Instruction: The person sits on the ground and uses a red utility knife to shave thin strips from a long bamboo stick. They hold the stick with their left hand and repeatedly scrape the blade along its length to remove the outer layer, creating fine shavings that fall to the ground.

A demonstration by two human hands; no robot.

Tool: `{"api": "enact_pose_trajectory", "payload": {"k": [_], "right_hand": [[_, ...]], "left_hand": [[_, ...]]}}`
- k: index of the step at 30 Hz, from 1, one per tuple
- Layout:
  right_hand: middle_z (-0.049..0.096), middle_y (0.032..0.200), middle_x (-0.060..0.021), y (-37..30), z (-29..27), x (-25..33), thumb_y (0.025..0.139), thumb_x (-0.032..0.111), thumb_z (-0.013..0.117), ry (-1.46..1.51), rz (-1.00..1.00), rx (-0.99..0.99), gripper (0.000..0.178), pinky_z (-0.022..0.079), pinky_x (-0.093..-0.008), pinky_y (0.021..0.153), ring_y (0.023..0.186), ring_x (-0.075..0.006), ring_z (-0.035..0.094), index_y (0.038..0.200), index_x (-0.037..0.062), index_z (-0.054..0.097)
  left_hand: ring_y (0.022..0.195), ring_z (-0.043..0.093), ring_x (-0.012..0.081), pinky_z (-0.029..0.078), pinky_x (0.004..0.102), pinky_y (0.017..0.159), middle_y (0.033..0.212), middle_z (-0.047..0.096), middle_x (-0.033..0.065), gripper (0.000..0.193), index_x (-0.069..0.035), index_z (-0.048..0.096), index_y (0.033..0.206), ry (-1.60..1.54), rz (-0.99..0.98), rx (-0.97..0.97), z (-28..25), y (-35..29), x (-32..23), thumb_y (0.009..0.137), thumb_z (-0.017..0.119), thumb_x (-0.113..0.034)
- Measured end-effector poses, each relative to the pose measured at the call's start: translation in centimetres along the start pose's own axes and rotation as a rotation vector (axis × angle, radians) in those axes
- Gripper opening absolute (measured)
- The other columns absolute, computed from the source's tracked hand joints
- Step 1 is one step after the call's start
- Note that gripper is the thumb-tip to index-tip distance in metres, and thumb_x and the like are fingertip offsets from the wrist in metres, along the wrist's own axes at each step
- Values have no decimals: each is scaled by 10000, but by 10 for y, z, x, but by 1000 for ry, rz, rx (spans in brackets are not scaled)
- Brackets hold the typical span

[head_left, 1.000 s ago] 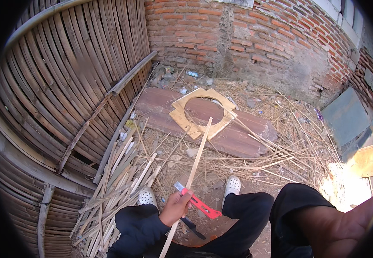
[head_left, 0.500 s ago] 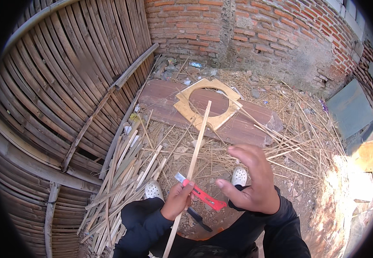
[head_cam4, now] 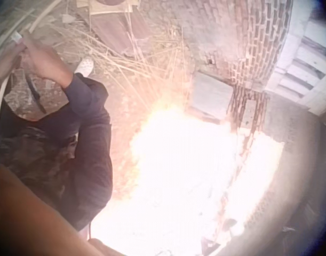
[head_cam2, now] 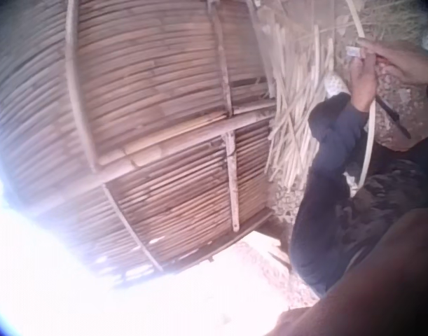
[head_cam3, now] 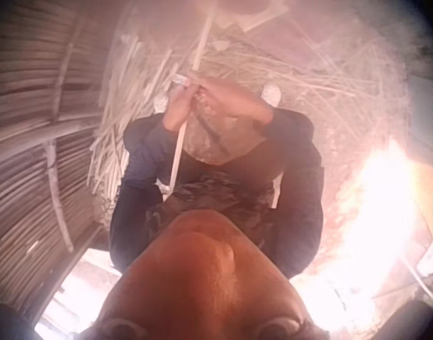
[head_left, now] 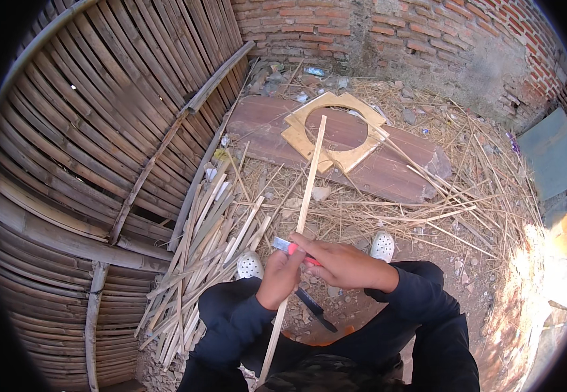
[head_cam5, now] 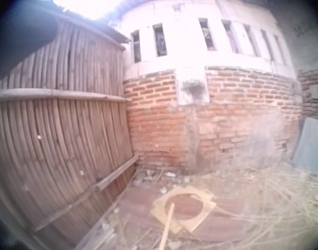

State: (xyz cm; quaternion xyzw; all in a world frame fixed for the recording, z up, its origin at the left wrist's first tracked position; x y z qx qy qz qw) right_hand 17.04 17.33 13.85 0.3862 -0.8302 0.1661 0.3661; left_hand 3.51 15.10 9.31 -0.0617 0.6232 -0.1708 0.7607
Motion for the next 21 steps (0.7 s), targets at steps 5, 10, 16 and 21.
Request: {"api": "enact_pose_trajectory", "payload": {"k": [5, 10, 16, 21], "right_hand": [[574, 1215, -253, -3, -7, 3, 957, 174, 535, -67, 55, -3, 699, 502, -445, 801, 970, -420, 617, 1532, 107, 143], [597, 1177, -250, -4, -34, 4, 908, 109, 533, -106, 87, -148, 598, 503, -472, 750, 982, -426, 623, 1452, 48, 293], [615, 1060, -197, -5, -57, -20, 852, 72, 532, -137, -11, -326, 421, 484, -457, 801, 940, -412, 610, 1267, 28, 473], [631, 980, -181, -7, -48, -32, 857, 168, 577, -185, -12, -395, 336, 496, -430, 770, 890, -378, 624, 1165, 35, 564]], "left_hand": [[418, 445, 45, 322, 204, 390, 621, 557, -14, 250, -16, 590, 1043, 21, 19, -5, 4, -1, -10, 997, 544, -257], [436, 427, 23, 325, 194, 394, 780, 628, -4, 257, -27, 568, 1150, 49, 98, -63, 9, -3, -22, 961, 614, -195], [446, 426, 18, 338, 179, 395, 788, 632, 0, 260, -56, 596, 1154, 43, 8, -59, 2, -4, -15, 977, 588, -247], [445, 431, 18, 339, 182, 391, 773, 627, 1, 241, -51, 603, 1100, 33, -26, -66, 7, 1, -13, 988, 568, -262]]}}
Point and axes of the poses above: each hand's wrist, its own y-axis towards the middle knuckle, its own z-axis out of the palm, x = y × z, the point moved 5 cm from there along y, towards the middle knuckle
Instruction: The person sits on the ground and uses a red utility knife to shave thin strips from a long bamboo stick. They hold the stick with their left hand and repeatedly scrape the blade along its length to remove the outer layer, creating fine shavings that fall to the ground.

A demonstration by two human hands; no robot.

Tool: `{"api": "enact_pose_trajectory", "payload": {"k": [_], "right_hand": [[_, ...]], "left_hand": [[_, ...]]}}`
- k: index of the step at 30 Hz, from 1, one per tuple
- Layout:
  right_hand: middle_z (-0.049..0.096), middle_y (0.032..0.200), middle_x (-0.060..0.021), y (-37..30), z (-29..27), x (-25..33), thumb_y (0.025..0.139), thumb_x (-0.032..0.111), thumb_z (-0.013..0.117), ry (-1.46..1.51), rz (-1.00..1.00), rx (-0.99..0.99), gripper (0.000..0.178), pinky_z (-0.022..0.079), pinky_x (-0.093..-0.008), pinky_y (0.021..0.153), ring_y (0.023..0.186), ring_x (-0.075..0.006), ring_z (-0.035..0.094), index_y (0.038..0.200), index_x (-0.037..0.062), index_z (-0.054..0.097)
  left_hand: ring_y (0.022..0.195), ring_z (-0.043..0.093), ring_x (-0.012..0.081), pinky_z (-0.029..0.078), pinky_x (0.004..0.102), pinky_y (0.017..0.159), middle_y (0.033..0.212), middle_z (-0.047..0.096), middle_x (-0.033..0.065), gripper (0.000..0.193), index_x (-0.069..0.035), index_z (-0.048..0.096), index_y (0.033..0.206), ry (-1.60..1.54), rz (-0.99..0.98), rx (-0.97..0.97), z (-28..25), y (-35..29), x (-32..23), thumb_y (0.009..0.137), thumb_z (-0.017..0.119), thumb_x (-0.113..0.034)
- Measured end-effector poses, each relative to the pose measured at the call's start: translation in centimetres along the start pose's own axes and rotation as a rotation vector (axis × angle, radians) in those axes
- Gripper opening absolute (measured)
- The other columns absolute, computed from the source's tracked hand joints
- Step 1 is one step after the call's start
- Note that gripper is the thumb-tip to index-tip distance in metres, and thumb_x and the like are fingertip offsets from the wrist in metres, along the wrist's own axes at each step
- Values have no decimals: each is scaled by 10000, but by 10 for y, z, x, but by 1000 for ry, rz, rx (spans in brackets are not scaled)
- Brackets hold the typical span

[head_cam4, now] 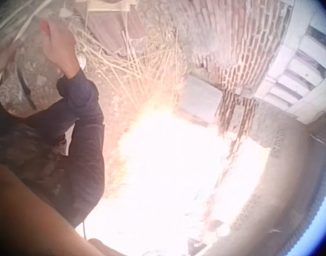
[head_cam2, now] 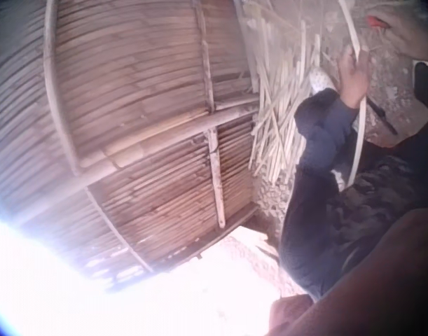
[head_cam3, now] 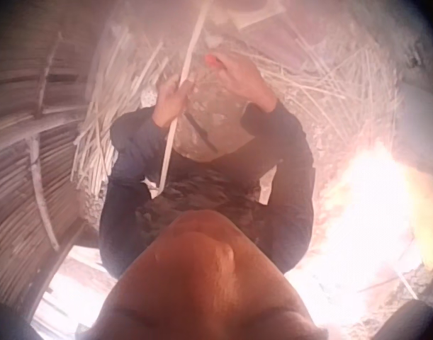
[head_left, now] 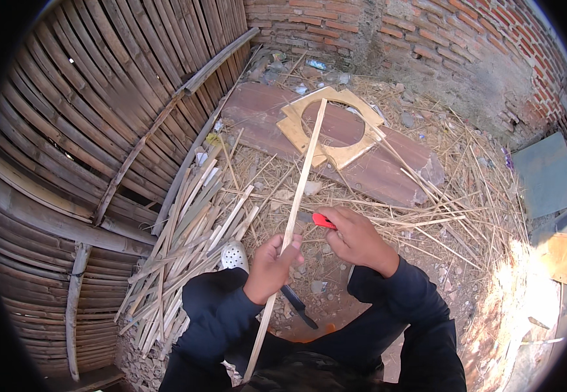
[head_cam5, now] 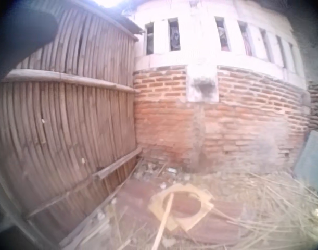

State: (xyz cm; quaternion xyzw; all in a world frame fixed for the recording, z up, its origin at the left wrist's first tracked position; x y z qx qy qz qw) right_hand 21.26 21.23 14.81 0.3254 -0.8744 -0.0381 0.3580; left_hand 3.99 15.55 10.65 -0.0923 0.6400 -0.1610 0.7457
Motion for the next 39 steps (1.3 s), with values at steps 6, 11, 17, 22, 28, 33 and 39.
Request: {"api": "enact_pose_trajectory", "payload": {"k": [6, 11, 17, 22, 28, 33, 39], "right_hand": [[627, 726, -126, -1, 11, 9, 866, 416, 638, -112, -10, 15, 352, 486, -407, 582, 656, -332, 630, 872, 64, 627], [636, 691, -101, 0, 23, -4, 869, 554, 584, -268, -19, 102, 473, 483, -413, 544, 607, -315, 637, 802, 86, 617], [601, 641, -115, 9, 19, -18, 876, 582, 562, -316, -77, 54, 510, 453, -438, 518, 572, -331, 611, 777, 83, 598], [612, 597, -149, 18, 3, -69, 900, 593, 518, -373, 208, -52, 532, 472, -446, 501, 565, -339, 635, 816, 84, 648], [600, 573, -159, -7, 39, -10, 913, 589, 504, -261, 74, -16, 547, 465, -452, 490, 518, -346, 615, 758, 85, 652], [600, 576, -168, 18, 8, -75, 908, 617, 492, -364, 303, -63, 562, 465, -468, 501, 542, -361, 621, 783, 98, 668], [601, 582, -175, -4, 44, -20, 892, 668, 469, -242, 183, 93, 615, 485, -471, 526, 574, -379, 633, 808, 95, 678]], "left_hand": [[506, 443, 16, 353, 195, 451, 751, 593, -26, 211, -46, 598, 1105, -12, -44, 47, 5, 4, 12, 987, 571, -219], [528, 432, 23, 351, 199, 489, 682, 516, -43, 196, -58, 582, 1114, 51, 177, 110, 19, 3, 20, 1001, 545, -215], [470, 370, 51, 329, 222, 466, 587, 423, -37, 178, -63, 530, 1063, -16, 3, 200, 18, -1, 23, 1035, 466, -227], [417, 322, 68, 304, 247, 435, 550, 365, -37, 177, -79, 506, 1016, -252, -165, 346, 25, -21, 35, 1045, 420, -231], [348, 270, 76, 256, 249, 438, 489, 340, -30, 231, -98, 483, 954, -645, -387, 327, 17, -21, 18, 1059, 327, -233], [348, 284, 75, 249, 248, 436, 495, 354, -33, 198, -127, 478, 956, -600, -396, 441, 26, -35, 31, 1051, 337, -227], [355, 282, 75, 241, 248, 432, 507, 361, -30, 198, -131, 478, 945, -676, -374, 382, 20, -25, 30, 1050, 344, -231]]}}
Point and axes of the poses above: each hand's wrist, its own y-axis towards the middle knuckle, its own z-axis out of the palm, x = y × z, the point moved 5 cm from there along y, towards the middle knuckle
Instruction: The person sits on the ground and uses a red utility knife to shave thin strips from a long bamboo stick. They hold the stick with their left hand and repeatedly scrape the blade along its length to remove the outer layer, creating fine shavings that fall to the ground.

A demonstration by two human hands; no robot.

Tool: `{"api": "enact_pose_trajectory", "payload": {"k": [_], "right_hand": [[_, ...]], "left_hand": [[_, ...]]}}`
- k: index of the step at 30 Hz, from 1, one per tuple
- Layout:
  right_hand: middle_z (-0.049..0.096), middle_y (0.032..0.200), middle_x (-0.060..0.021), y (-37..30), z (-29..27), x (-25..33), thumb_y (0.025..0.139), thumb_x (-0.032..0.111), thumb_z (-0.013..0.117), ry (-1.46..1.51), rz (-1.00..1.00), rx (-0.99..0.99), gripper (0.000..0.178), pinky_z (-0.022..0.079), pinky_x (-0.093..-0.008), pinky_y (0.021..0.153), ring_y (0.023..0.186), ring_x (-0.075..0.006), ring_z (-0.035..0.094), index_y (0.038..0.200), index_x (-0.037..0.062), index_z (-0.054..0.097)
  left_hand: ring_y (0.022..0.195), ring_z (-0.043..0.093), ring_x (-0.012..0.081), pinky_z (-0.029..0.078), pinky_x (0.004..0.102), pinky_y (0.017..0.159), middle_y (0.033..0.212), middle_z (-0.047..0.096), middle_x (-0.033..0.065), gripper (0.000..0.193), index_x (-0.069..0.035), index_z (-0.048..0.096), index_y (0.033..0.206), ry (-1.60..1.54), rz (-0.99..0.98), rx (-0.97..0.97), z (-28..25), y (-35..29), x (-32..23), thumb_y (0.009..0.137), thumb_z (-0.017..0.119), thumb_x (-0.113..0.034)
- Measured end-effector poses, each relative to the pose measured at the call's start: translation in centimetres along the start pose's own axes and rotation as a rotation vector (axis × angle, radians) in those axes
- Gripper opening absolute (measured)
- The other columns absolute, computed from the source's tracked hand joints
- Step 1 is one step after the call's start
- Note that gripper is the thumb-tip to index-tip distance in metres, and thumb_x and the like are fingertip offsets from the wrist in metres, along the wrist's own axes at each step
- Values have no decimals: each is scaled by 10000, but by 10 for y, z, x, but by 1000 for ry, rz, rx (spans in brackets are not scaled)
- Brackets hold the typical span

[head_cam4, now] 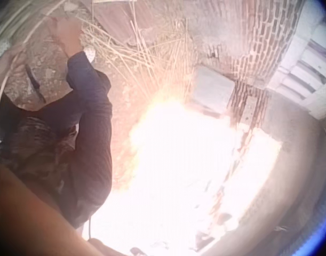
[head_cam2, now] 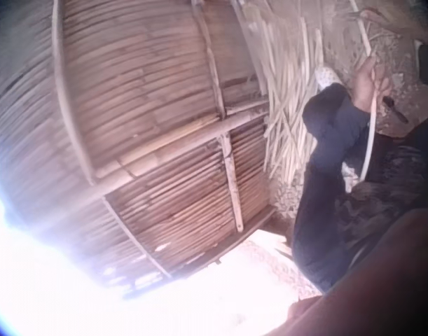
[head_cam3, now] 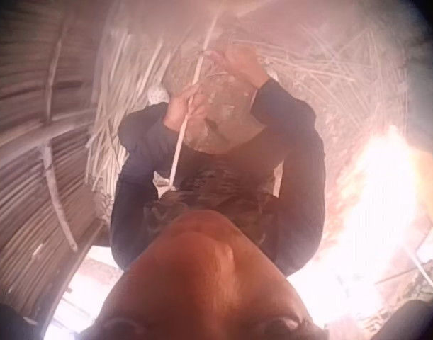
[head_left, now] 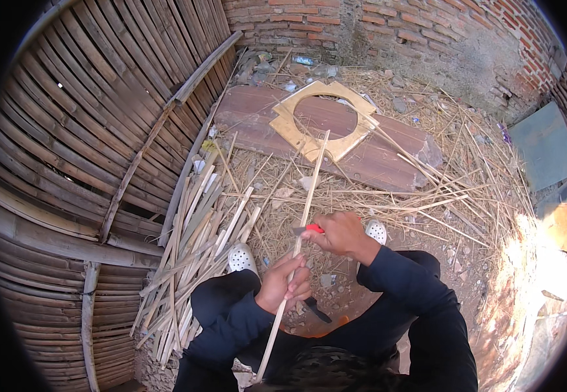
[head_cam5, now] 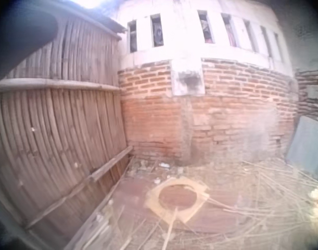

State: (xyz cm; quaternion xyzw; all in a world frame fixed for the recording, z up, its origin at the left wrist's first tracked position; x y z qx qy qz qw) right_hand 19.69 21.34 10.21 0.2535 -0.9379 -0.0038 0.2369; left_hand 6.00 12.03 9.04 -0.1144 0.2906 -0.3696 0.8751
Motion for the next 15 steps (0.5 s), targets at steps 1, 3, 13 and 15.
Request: {"api": "enact_pose_trajectory", "payload": {"k": [1, 3, 13, 15], "right_hand": [[603, 585, -177, 8, -1, -18, 890, 674, 466, 14, 41, -33, 627, 485, -473, 529, 579, -379, 635, 805, 92, 682], [607, 591, -180, 28, -12, -56, 887, 687, 459, 1, 111, -118, 650, 486, -479, 535, 587, -380, 639, 800, 86, 689], [600, 557, -137, 15, 7, -4, 838, 751, 466, -78, -176, -114, 694, 469, -440, 487, 523, -324, 626, 699, 96, 645], [597, 554, -144, 21, 2, -24, 863, 717, 468, -131, -57, -118, 666, 469, -450, 486, 522, -335, 624, 701, 94, 637]], "left_hand": [[356, 280, 74, 239, 248, 431, 507, 362, -30, 199, -131, 477, 943, 1, -6, -14, -1, -3, 3, 1050, 343, -232], [360, 277, 84, 252, 254, 435, 513, 361, -20, 186, -126, 463, 944, 77, -1, -31, 0, -3, 3, 1052, 347, -224], [376, 297, 99, 260, 253, 426, 545, 378, -1, 149, -133, 429, 951, 205, 77, -158, -6, 4, -10, 1051, 370, -227], [376, 301, 100, 267, 252, 423, 544, 377, -1, 153, -132, 422, 939, 233, 80, -177, -5, 2, -9, 1050, 371, -223]]}}
Point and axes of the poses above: each hand's wrist, its own y-axis towards the middle knuckle, its own z-axis out of the palm, x = y × z, the point moved 5 cm from there along y, towards the middle knuckle
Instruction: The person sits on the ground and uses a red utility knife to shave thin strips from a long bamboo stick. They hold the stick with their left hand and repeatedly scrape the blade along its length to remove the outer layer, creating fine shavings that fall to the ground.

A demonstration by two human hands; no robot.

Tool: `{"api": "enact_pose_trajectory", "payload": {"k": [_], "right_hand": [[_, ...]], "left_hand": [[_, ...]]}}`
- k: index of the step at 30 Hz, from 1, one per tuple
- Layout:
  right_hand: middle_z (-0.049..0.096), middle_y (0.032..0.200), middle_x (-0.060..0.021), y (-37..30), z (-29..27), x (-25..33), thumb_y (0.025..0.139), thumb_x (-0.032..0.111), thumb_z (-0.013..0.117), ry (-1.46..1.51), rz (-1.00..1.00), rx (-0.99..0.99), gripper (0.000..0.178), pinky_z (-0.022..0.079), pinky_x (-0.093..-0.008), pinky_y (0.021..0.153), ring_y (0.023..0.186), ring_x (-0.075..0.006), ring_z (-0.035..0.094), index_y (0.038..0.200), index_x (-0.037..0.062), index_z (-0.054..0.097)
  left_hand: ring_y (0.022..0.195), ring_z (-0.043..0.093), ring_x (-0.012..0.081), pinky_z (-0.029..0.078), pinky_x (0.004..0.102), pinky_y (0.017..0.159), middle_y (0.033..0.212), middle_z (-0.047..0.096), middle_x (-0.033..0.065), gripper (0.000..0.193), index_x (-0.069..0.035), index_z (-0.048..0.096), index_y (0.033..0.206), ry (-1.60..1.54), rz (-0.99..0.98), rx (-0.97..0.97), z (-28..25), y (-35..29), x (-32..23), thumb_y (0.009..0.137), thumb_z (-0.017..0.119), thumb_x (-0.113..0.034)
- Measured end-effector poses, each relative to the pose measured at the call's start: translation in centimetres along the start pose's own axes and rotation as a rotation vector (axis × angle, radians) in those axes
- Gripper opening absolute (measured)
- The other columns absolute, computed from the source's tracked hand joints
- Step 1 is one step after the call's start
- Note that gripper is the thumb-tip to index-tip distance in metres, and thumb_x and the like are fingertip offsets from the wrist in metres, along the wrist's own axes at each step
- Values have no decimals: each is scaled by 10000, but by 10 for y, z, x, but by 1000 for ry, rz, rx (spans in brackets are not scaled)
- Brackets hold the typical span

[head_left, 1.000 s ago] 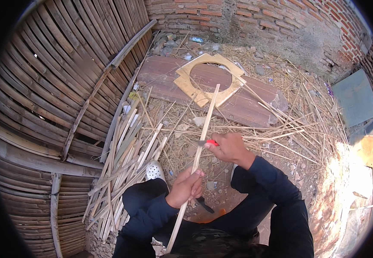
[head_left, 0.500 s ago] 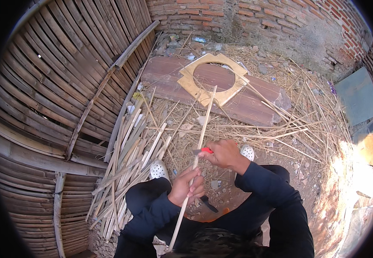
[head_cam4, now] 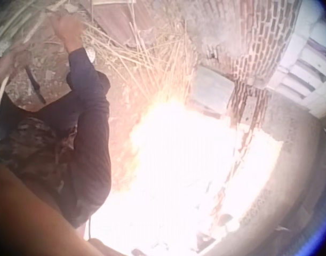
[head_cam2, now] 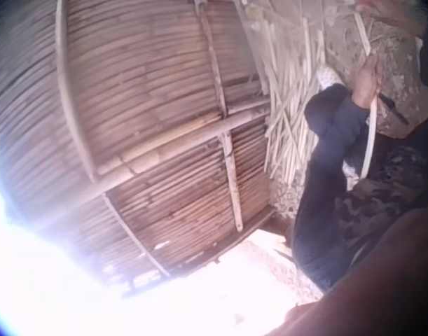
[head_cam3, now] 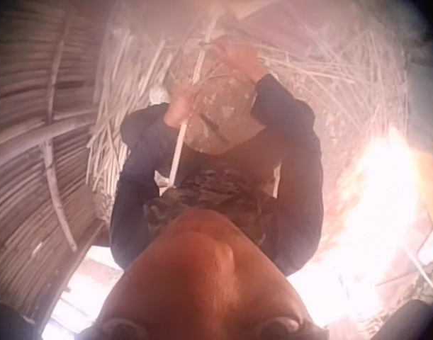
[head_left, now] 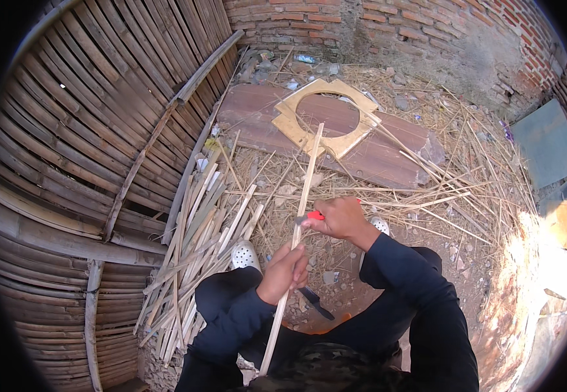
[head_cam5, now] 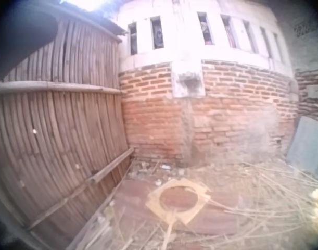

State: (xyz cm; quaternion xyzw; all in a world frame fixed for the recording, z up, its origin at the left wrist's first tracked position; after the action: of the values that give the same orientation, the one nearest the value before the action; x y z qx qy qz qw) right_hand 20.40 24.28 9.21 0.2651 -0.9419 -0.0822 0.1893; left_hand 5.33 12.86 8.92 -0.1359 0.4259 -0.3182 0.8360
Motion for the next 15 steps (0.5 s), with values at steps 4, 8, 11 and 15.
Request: {"api": "enact_pose_trajectory", "payload": {"k": [4, 8, 11, 15], "right_hand": [[594, 552, -152, 11, 5, -42, 889, 683, 459, 61, 182, -27, 635, 477, -460, 502, 523, -354, 622, 736, 97, 649], [572, 541, -154, -23, 4, 33, 852, 719, 482, 130, -29, 28, 662, 444, -465, 480, 520, -357, 601, 683, 90, 603], [564, 532, -132, -15, 1, 22, 843, 730, 480, 60, -99, 68, 665, 434, -440, 460, 503, -335, 598, 690, 92, 591], [543, 514, -99, 1, 0, 4, 834, 727, 493, -11, -105, -164, 645, 426, -427, 450, 477, -324, 582, 680, 106, 567]], "left_hand": [[373, 305, 103, 277, 242, 412, 544, 380, 2, 146, -122, 408, 939, 156, -15, 72, 11, -9, 13, 1048, 375, -212], [399, 340, 92, 300, 236, 408, 555, 395, -7, 134, -100, 418, 959, 240, 67, 36, 7, -6, 6, 1025, 428, -216], [456, 374, 68, 322, 228, 427, 601, 403, -34, 157, -91, 437, 992, 329, 119, -19, -1, -8, -1, 980, 523, -223], [473, 372, 54, 314, 220, 434, 647, 412, -38, 161, -109, 420, 965, 273, 126, -33, 2, -6, -7, 976, 539, -217]]}}
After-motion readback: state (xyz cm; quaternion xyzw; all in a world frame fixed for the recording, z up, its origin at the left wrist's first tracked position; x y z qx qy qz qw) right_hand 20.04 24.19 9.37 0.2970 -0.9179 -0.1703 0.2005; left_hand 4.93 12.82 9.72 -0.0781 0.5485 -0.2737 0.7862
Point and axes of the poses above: each hand's wrist, its own y-axis towards the middle knuckle, its own z-axis out of the palm, x = y × z, the point moved 5 cm from there along y, towards the middle knuckle
